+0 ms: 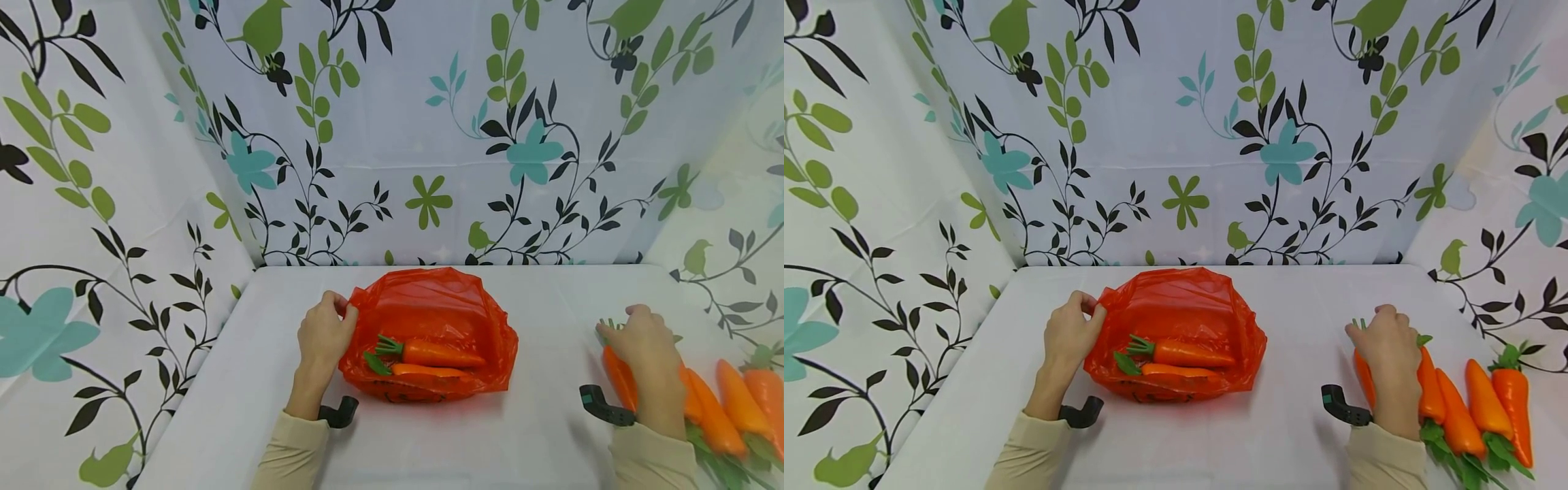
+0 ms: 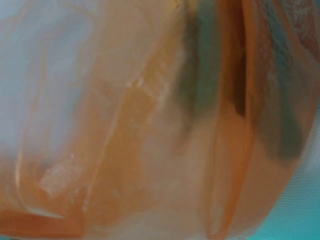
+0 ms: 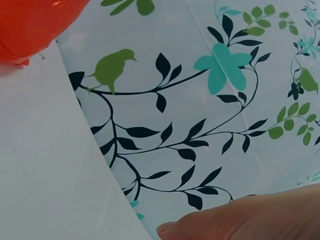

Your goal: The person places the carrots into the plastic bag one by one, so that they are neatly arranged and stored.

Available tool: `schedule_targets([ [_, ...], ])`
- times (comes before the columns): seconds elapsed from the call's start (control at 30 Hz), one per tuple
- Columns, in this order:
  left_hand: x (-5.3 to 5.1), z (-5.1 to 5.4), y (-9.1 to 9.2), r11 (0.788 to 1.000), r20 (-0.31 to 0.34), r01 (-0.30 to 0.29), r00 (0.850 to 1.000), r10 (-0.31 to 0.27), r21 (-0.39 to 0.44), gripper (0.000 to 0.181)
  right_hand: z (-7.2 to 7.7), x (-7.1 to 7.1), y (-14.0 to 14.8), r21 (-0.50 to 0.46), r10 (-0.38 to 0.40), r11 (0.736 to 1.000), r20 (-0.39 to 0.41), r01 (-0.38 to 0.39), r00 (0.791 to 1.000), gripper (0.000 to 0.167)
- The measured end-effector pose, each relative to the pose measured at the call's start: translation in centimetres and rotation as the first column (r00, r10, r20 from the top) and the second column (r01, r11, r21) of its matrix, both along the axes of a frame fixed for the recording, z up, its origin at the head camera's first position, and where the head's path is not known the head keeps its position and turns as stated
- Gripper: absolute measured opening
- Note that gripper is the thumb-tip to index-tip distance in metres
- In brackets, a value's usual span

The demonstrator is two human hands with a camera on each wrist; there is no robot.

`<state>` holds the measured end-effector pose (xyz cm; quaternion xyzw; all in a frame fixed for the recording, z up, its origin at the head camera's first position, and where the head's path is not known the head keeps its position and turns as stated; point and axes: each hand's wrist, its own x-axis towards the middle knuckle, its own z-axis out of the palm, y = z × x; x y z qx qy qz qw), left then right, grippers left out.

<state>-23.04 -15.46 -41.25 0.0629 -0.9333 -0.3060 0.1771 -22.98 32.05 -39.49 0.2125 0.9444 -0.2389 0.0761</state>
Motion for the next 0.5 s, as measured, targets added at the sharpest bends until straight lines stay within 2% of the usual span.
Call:
schedule_targets([
  [0.5,0.04,0.16,0.17,1.0,0.007,-0.002,1.0,0.002,-0.005,0.024,-0.78,-0.34,0.83,0.011,0.059,0.998,0.089,-0.06,0.994,0.079],
])
